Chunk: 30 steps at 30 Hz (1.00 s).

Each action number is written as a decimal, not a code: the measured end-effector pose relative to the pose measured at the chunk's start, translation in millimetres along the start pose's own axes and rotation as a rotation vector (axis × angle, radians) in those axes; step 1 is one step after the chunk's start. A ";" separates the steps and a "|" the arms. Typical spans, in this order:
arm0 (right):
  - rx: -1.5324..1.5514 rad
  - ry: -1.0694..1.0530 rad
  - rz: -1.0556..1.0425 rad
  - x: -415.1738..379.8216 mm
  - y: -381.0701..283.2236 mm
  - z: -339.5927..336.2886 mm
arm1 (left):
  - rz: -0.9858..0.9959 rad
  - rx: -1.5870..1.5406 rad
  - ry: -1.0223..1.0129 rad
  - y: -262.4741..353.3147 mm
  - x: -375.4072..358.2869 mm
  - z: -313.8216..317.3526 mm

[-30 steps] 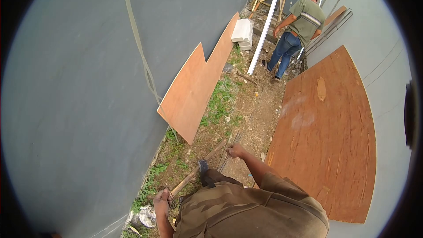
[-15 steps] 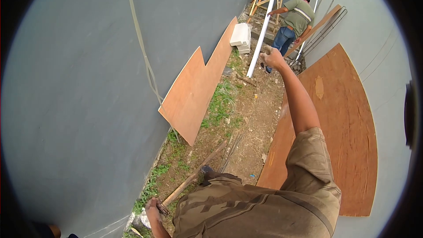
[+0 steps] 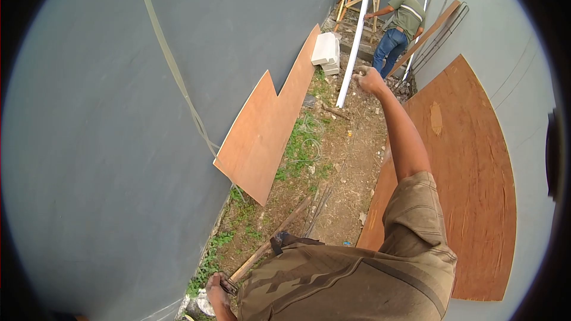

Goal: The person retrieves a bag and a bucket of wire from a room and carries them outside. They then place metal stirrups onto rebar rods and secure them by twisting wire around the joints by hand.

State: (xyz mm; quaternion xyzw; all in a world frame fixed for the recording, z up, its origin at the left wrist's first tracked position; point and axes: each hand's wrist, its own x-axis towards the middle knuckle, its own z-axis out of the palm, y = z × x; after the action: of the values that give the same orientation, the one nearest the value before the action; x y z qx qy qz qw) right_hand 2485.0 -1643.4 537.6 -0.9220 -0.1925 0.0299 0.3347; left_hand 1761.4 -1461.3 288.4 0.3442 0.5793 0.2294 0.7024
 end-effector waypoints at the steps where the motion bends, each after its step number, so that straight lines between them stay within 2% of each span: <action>1: -0.093 -0.010 -0.034 -10.8 3.5 11.7 | -0.003 -0.015 -0.014 -3.2 2.8 -1.5; 2: 0.021 -0.067 0.012 -21.6 14.4 32.7 | -0.006 -0.035 -0.026 -8.4 5.7 -7.3; 3: -0.007 -0.071 -0.057 -16.4 50.5 65.7 | -0.007 -0.057 -0.032 -14.3 8.3 -13.4; 4: 0.117 -0.223 0.089 -50.2 34.0 75.7 | 0.016 0.002 -0.029 -19.5 11.4 -17.1; 5: 0.137 -0.319 0.126 -50.7 62.8 102.9 | -0.018 -0.010 -0.078 -20.3 12.7 -20.5; 7: 0.060 -0.407 0.125 -89.9 67.5 128.4 | -0.092 -0.013 -0.168 -14.7 11.0 -31.8; 9: 0.024 -0.460 0.174 -118.6 102.4 176.8 | -0.088 0.013 -0.105 -15.3 16.2 -35.9; 10: -0.053 -0.523 -0.005 -139.4 125.7 203.9 | -0.057 0.010 -0.084 -24.1 24.4 -39.2; 12: 0.022 -0.700 0.237 -205.4 139.5 249.5 | -0.030 -0.063 -0.027 -14.7 15.1 -33.1; 15: 0.081 -0.977 0.525 -330.2 142.5 310.5 | -0.031 -0.046 -0.082 -4.6 9.1 -31.6; 16: 0.083 -1.071 0.514 -366.7 156.4 338.5 | -0.031 -0.048 -0.069 -2.6 8.2 -27.7; 19: 0.188 -1.262 0.271 -431.5 212.7 421.5 | -0.029 -0.035 -0.035 2.8 7.3 -21.6; 20: 0.194 -1.292 0.294 -433.1 219.4 425.6 | -0.036 -0.002 -0.057 0.9 13.3 -24.2; 22: 0.069 -1.359 0.642 -399.7 147.7 341.8 | -0.046 0.034 -0.079 3.7 12.2 -20.9; 24: 0.215 -1.230 0.673 -363.1 173.9 324.8 | -0.020 0.073 -0.100 20.3 5.1 -2.7; 26: 0.132 -1.020 0.600 -313.6 184.7 307.7 | -0.006 0.072 -0.104 23.8 8.1 -1.9; 27: 0.053 -0.946 0.501 -284.9 162.4 274.3 | 0.001 0.068 -0.105 25.1 10.2 -1.2; 30: 0.077 -0.650 0.375 -195.2 117.1 191.7 | 0.053 0.054 -0.096 28.1 9.9 -2.8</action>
State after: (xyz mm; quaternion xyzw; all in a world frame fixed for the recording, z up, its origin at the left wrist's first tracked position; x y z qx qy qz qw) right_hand 2308.6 -1682.6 301.2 -0.8703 -0.1151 0.3890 0.2791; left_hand 1763.0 -1435.1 302.7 0.3888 0.5415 0.2151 0.7136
